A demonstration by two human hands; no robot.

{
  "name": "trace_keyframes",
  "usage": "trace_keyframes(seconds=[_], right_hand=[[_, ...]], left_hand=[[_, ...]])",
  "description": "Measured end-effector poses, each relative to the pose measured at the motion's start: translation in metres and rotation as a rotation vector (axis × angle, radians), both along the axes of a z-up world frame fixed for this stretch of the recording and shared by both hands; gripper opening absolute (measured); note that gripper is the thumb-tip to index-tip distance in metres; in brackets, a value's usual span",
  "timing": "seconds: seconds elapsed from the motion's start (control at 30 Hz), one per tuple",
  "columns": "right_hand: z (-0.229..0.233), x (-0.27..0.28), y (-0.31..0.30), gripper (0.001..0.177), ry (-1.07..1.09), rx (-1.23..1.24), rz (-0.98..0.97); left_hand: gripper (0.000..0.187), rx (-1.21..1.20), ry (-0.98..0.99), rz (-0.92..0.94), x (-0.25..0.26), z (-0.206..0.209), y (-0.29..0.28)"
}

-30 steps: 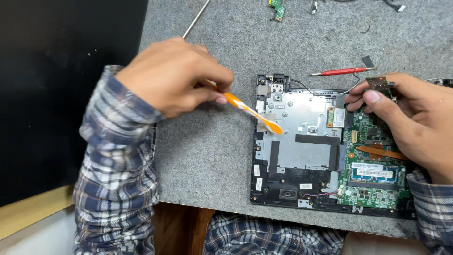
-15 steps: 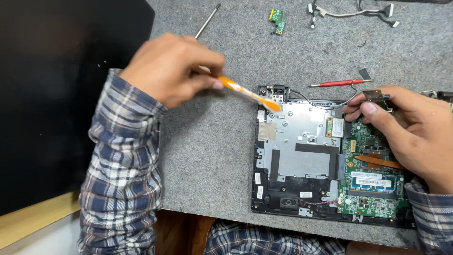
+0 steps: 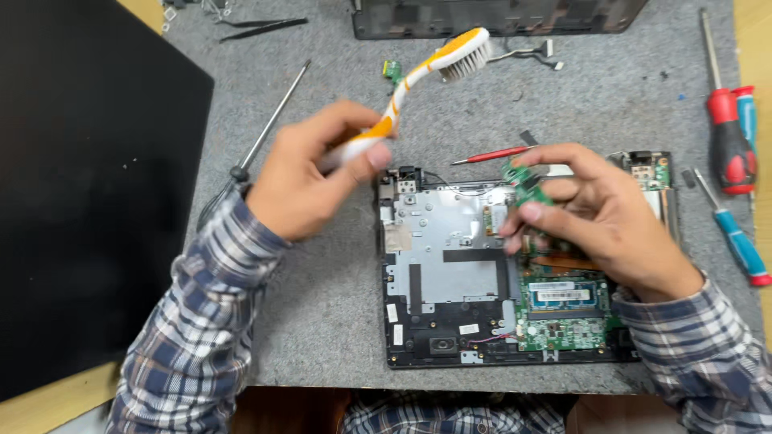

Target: The person cleans a small green circuit board and the interior of a disassembled laptop using a toothbrush. They then use a red plastic spudger to pry and adjust a component on the laptop's motherboard.

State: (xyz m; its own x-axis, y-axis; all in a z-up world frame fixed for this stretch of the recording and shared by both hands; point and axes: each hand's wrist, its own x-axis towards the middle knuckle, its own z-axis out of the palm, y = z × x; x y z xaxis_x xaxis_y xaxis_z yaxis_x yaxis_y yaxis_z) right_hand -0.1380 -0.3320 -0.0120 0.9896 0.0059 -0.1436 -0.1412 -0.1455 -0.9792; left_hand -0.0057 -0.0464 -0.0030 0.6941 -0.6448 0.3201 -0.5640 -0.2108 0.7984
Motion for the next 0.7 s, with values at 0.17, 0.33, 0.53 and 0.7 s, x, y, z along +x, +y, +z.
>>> trace_keyframes(seconds=[0.17,0.33,0.53,0.7], right_hand=[[-0.004,-0.009,0.018,0.029,0.078,0.353,0.271],[-0.004,-0.014,0.025,0.028,0.115,0.37,0.23],[-0.006,-0.01,0.013,0.036,-0.033,0.315,0.17],[-0.01,-0.011,0.016,0.033,-0.078,0.416,0.114]], left_hand=[[0.028,0.009,0.385,-0.115,-0.054,-0.007,-0.045],[0.018,0.008,0.455,-0.061,-0.064,-0.02,-0.048],[0.02,-0.06,0.541,0.051,-0.049,-0.023,-0.041],[0.021,-0.065,0.559,0.086,-0.048,-0.021,-0.037]])
